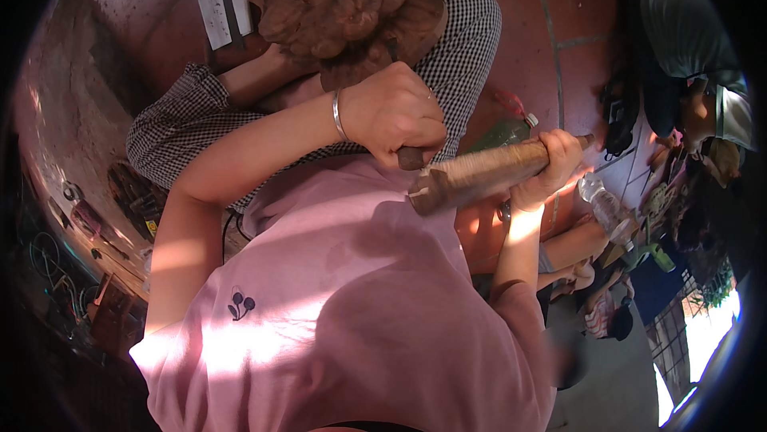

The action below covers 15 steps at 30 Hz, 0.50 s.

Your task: The person sits on the floor and carves a large piece of wood using a chisel and a wooden mallet. They repeatedly strike the chisel to shape the wood, occasionally adjusting their grip and the wood's position.

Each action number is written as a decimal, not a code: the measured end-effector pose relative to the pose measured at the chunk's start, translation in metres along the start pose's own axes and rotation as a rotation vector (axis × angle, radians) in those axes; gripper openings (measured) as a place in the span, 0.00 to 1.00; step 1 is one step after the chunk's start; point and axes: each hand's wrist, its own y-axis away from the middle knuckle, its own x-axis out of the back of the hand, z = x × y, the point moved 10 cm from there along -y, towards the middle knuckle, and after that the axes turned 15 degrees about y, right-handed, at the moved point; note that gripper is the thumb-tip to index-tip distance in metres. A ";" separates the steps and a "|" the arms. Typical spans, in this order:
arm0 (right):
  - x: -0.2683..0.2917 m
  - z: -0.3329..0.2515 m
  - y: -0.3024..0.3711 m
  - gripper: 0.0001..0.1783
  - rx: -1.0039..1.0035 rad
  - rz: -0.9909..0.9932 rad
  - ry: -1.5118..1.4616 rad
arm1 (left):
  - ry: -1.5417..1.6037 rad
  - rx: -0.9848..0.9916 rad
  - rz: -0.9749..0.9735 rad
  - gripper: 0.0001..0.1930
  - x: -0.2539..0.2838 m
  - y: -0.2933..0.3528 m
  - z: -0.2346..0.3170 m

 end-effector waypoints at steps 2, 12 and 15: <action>0.001 0.002 0.006 0.23 0.005 0.205 -0.098 | 0.046 -0.011 0.035 0.06 0.005 0.000 0.001; 0.007 -0.003 -0.009 0.23 -0.005 0.174 -0.147 | 0.041 -0.015 0.043 0.08 0.008 0.000 0.005; 0.007 -0.003 -0.011 0.23 -0.003 0.155 -0.138 | 0.064 -0.059 0.055 0.09 0.003 0.004 0.011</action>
